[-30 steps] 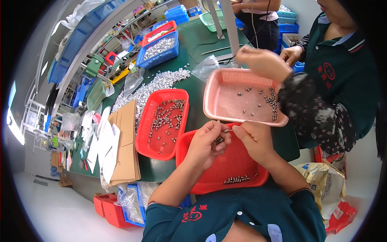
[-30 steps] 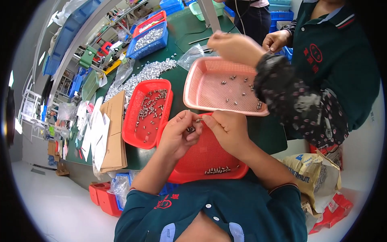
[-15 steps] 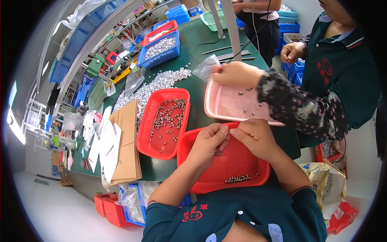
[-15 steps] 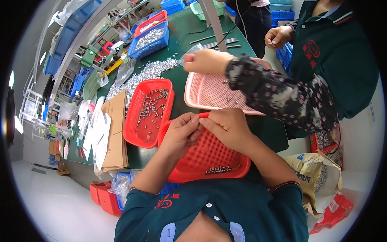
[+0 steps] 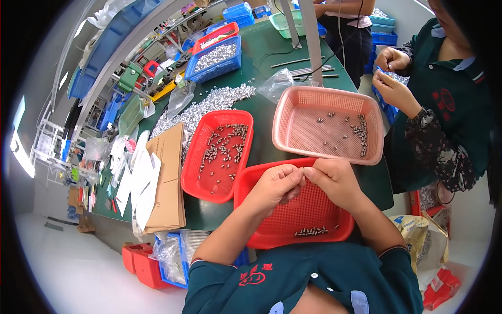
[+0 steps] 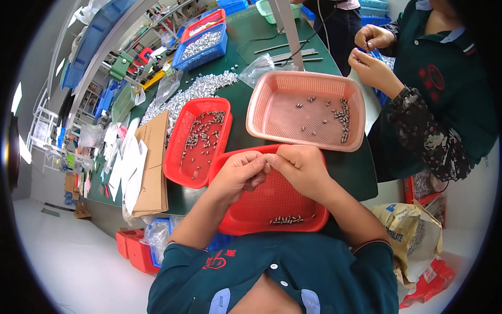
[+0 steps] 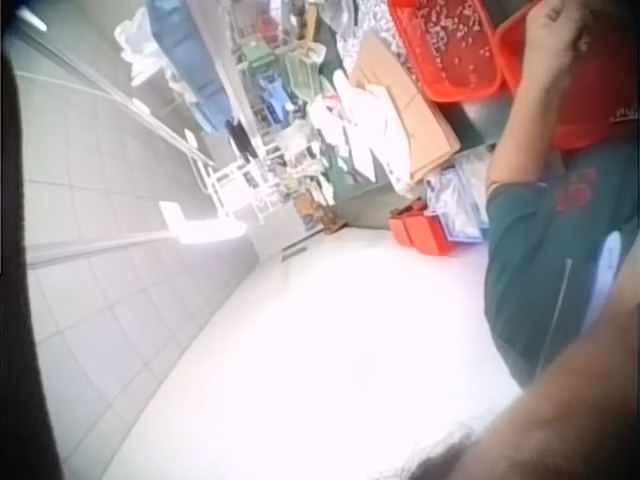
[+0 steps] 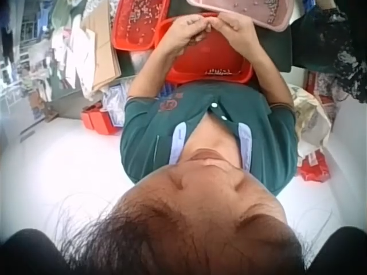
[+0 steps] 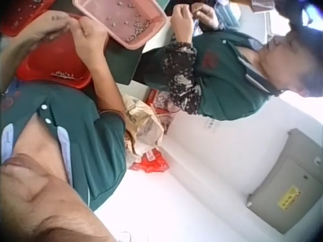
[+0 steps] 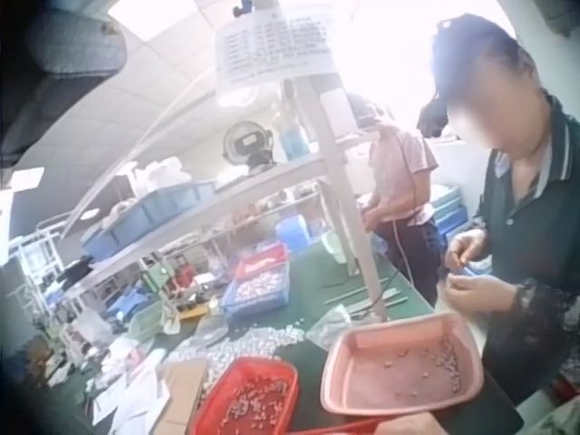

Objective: Sorting and inspecting small metal components into different bins on a workbench.

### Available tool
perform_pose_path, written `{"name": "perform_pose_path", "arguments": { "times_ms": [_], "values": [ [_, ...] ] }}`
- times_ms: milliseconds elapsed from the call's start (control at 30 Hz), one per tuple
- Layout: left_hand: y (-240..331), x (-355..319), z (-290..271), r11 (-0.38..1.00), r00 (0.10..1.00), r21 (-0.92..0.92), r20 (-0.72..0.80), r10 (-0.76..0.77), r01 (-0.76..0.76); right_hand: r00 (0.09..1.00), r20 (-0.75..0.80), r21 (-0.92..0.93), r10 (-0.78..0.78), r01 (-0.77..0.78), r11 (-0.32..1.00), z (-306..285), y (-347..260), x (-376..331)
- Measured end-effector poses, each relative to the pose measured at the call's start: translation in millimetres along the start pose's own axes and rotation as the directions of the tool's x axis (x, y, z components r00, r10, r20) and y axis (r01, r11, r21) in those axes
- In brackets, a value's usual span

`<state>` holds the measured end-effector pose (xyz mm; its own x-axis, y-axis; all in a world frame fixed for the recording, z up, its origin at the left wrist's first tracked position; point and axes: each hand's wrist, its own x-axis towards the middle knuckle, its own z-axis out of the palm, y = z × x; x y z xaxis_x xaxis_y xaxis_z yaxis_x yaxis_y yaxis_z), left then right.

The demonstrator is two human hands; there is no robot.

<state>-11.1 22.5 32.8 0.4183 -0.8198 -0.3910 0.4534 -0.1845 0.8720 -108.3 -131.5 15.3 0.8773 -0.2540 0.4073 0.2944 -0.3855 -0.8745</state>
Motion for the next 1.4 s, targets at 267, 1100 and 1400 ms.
{"name": "perform_pose_path", "arguments": {
  "times_ms": [267,1100,1400],
  "values": [
    [4.3,-16.8,-37.0,0.988,0.976,-0.085,-0.182,0.115,-0.132,0.935,-0.108,0.365,0.337,-0.278,0.889,-30.9,-8.7,-8.0],
    [-5.3,2.0,-7.6,0.887,0.998,-0.462,0.063,0.027,0.006,0.973,-0.006,0.317,0.232,-0.218,0.923,-3.0,-7.4,-11.6],
    [-13.7,6.8,6.8,0.85,0.99,-0.526,0.121,0.066,0.008,0.988,-0.062,0.106,0.144,-0.137,0.985,-0.9,-7.5,-11.9]
  ]
}}
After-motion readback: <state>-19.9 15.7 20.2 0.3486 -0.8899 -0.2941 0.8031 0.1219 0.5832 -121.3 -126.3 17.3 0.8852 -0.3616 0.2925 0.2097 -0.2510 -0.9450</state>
